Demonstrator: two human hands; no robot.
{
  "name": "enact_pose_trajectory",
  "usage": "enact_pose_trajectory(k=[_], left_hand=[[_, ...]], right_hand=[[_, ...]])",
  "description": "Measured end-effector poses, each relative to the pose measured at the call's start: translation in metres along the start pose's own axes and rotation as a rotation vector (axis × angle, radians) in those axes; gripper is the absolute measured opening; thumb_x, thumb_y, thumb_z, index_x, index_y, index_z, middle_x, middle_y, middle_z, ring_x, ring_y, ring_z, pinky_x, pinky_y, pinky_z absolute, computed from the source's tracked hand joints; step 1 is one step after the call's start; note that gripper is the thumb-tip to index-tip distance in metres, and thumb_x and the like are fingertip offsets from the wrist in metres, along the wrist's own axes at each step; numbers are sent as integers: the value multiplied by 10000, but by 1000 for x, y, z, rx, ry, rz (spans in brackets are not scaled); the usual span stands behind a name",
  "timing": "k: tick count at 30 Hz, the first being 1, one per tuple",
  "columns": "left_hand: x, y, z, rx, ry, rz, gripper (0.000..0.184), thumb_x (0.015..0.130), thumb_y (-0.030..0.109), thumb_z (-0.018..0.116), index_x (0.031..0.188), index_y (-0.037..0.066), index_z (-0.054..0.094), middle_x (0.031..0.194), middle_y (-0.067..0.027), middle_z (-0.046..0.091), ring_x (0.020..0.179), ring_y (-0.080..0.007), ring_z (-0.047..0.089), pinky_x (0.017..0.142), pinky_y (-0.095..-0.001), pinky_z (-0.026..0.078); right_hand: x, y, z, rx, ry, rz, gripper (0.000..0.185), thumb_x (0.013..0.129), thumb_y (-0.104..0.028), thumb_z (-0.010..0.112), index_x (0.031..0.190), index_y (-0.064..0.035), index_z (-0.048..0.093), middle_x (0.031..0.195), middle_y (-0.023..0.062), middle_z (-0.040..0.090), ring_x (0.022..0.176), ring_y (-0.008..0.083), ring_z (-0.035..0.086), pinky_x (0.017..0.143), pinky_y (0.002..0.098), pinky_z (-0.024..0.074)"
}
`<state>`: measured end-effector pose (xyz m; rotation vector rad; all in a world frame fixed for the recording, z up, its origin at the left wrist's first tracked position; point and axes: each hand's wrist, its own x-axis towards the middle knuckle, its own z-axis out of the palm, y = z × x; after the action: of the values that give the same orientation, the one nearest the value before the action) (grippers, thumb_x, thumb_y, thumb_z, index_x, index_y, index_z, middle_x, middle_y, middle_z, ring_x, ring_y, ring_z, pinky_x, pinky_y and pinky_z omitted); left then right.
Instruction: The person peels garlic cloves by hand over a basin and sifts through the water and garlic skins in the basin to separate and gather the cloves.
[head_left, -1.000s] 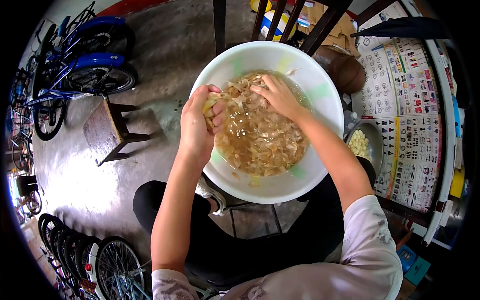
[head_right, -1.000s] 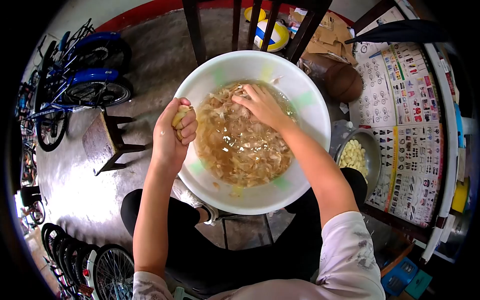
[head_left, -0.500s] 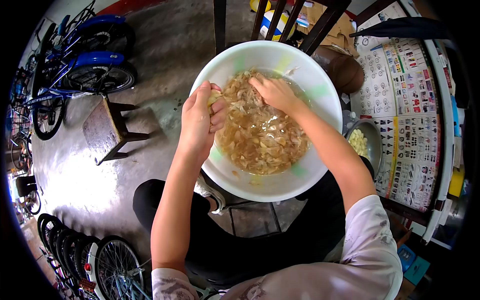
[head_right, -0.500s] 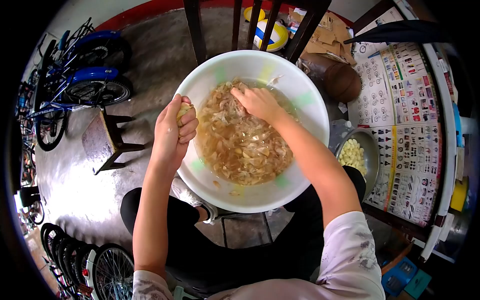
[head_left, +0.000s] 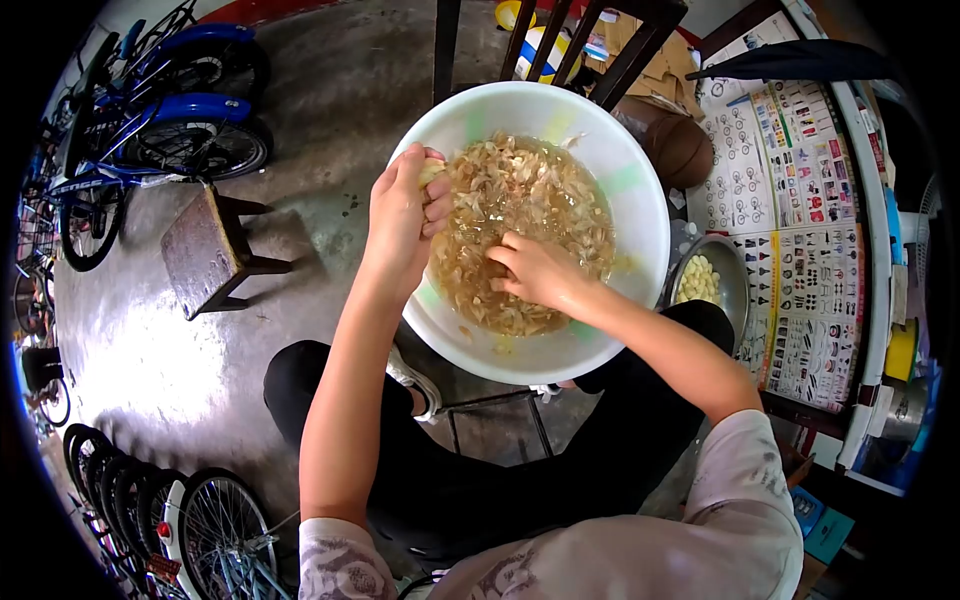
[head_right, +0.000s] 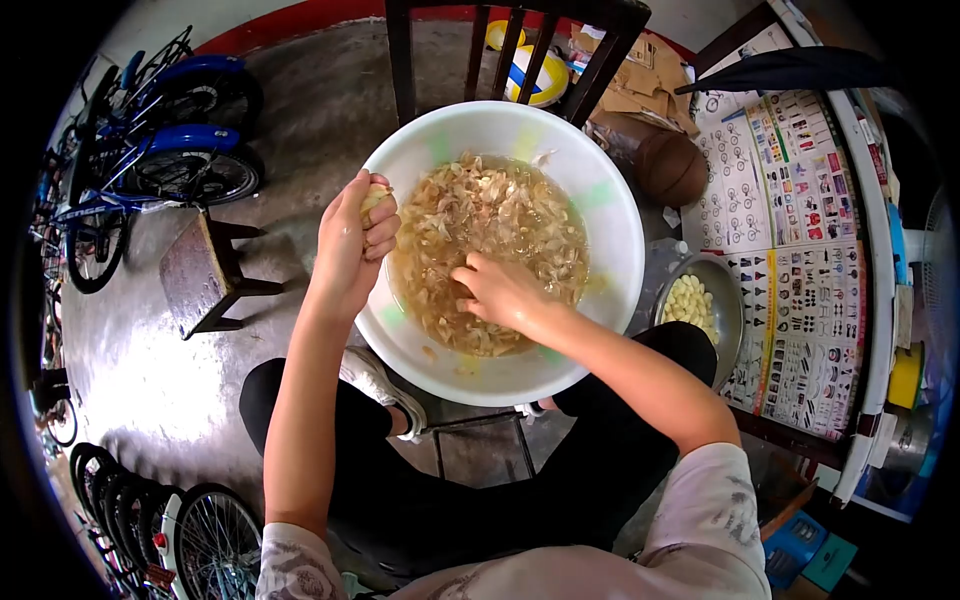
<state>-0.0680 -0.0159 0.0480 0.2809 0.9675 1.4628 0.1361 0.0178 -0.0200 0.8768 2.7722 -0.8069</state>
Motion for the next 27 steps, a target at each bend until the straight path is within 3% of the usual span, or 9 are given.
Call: enact_pose_trajectory(k=[2,7,9,10,12,18,20,21,27], left_hand=[[0,-2,1,2,18,-3,231,1041,289,454,968,79,516,718,46,357,568,-33,290,459,-190,218],[6,-7,-1,-17,52,-22,234,1037,296,468,990,69,505,802,0,461,599,-39,338,463,-177,245],[8,-7,-2,-37,76,-20,232,1035,292,475,995,65,500,815,-9,483,606,-39,351,463,-173,249],[9,-8,-3,-11,80,-20,227,1033,285,480,1007,60,496,841,-21,507,612,-41,363,462,-172,255],[12,-12,-4,23,87,-25,223,1031,277,485,1018,54,493,867,-32,532,619,-42,376,461,-170,261],[19,-41,-11,515,7,-39,246,1013,212,506,1148,27,597,914,-39,606,651,-55,442,491,-168,329],[21,-52,-9,999,-59,252,267,1000,205,530,1151,14,641,954,-50,641,712,-91,524,602,-224,451],[14,-45,0,1096,-54,163,271,984,218,568,1129,2,646,1008,-80,669,827,-144,598,783,-298,499],[3,-45,19,1096,-148,170,302,953,218,624,1150,-10,622,1018,-128,690,975,-201,636,895,-319,476]], right_hand=[[8,2,22,-26,19,108,193,830,-123,657,1015,-67,652,981,150,593,916,346,636,765,450,529],[15,6,25,-56,-40,16,158,828,-99,636,980,-58,629,965,144,620,847,356,643,745,448,524],[12,11,7,431,99,97,161,860,-127,645,1003,-56,625,909,122,638,794,319,655,707,414,520],[11,18,1,605,94,111,162,890,-137,654,1017,-41,627,845,86,651,749,220,652,679,338,510],[5,21,-18,980,75,358,247,909,-172,670,1092,-14,624,979,62,682,806,119,647,700,265,523],[2,24,-38,1415,160,344,350,940,-23,586,1282,45,550,1164,103,645,969,157,647,818,270,526],[1,19,-43,1528,221,382,308,945,-12,565,1246,50,558,1129,96,641,964,162,642,813,276,530],[-1,17,-46,1537,223,376,308,945,-12,565,1246,50,558,1129,96,641,964,162,642,813,276,530],[-7,21,-42,1606,302,446,225,965,-29,538,1164,67,584,997,115,659,866,154,649,762,272,534]])
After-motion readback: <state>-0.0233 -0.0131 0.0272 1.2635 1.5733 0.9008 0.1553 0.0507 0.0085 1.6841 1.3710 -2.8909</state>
